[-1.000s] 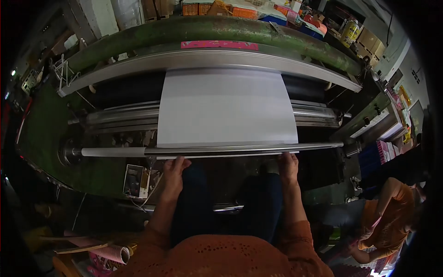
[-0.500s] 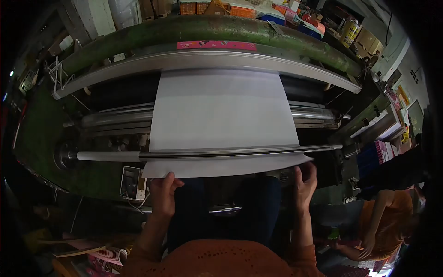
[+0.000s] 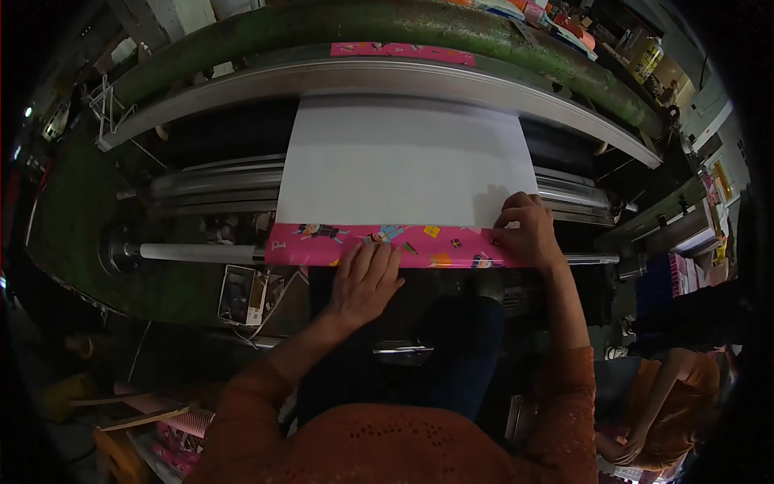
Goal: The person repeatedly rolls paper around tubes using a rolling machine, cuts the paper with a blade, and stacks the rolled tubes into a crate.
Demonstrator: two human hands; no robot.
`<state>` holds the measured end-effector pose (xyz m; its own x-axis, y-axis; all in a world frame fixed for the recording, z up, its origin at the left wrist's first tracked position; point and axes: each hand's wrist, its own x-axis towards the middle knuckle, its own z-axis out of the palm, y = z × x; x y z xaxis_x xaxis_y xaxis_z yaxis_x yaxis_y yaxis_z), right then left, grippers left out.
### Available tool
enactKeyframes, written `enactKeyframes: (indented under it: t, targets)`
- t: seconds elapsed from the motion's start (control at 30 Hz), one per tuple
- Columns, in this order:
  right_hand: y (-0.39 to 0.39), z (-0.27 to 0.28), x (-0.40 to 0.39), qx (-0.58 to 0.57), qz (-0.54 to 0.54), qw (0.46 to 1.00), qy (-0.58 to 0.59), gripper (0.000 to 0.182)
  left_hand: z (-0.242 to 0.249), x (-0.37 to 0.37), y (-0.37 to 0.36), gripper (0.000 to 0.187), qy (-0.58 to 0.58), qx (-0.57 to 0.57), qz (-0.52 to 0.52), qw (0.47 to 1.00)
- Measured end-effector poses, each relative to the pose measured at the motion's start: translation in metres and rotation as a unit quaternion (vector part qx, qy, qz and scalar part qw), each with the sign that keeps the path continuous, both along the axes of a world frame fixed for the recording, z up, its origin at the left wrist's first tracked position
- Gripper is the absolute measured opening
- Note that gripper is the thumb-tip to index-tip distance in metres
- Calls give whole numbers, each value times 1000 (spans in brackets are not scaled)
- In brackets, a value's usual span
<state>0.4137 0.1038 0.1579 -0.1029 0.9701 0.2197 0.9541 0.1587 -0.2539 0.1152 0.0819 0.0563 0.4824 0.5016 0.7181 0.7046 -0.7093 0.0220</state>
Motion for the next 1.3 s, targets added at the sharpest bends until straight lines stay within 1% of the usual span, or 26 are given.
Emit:
enactKeyframes:
  t: [0.03,0.07,0.1,0.13,0.23,0.33,0.4,0.47,0.53,0.6,0.63,0.7,0.73,0.8,0.83,0.87,0.93,0.97,1.0,1.07,1.1,1.13,1.17,1.2,1.27,1.3]
  targets:
    - [-2,-4,-1,-10,7,1000,-6,11,-3,3,6,33,1,-1,0,1000]
    - [-7,-9,-6,-11,7,1000,-5,11,-6,4,11,39,14,43,20,999]
    - [-17,-15,-16,67,-35,997,-14,16,-8,6,13,46,25,87,41,995]
    - [-25,-21,-29,145,-77,986,-23,20,-7,8,14,46,26,86,42,995]
    - [-43,-46,-83,249,14,968,-13,24,-3,14,14,43,39,86,85,992]
    - [-35,-69,-85,277,2,961,5,21,-1,20,20,43,33,100,124,987]
    - [-31,-68,-81,255,7,967,-12,20,-1,22,25,40,2,125,132,983]
    - [-27,-61,-77,237,9,971,-32,18,2,23,27,37,-1,111,132,985]
    - [-26,-55,-80,210,4,978,6,17,7,24,26,35,-6,92,134,987]
    - [-25,-52,-78,185,6,983,-1,17,16,24,24,28,-23,4,127,992]
    - [-24,-51,-78,162,8,987,-6,16,23,23,22,28,-22,2,123,992]
    - [-21,-47,-79,148,10,989,25,15,39,22,16,20,25,-178,129,975]
    - [-19,-44,-79,137,16,989,55,15,46,23,18,20,27,-180,124,976]
    - [-12,-28,-80,154,13,988,23,18,63,24,32,14,-30,-139,73,987]
    - [-9,-23,-81,170,15,985,-7,24,67,20,37,18,-14,-199,52,979]
    - [-4,-22,-81,171,13,985,-7,24,69,17,42,18,-13,-198,49,979]
    - [10,-22,-81,176,-20,984,3,34,72,9,48,23,-232,-101,-25,967]
    - [26,-22,-77,180,-25,983,2,34,72,-3,40,34,-206,-34,-13,978]
    - [44,-22,-71,207,-30,978,-10,36,69,2,22,34,-205,-32,-21,978]
    - [49,-19,-65,234,-45,971,-25,37,59,20,-21,46,-11,-124,62,990]
    - [49,-14,-63,281,-33,959,-21,36,50,27,-23,55,35,-187,85,978]
    - [48,-11,-61,324,-22,945,-18,35,49,28,-15,55,35,-185,77,979]
    - [27,-13,-65,318,-21,948,-3,41,49,27,-1,55,53,-152,82,983]
    - [-5,-21,-73,265,-30,964,3,44,51,28,14,56,70,-119,90,986]
    - [-58,-45,-89,175,-45,983,16,51,66,33,34,56,47,-131,88,986]
    - [-67,-56,-91,140,-50,989,23,56,70,32,44,55,-5,-101,67,993]
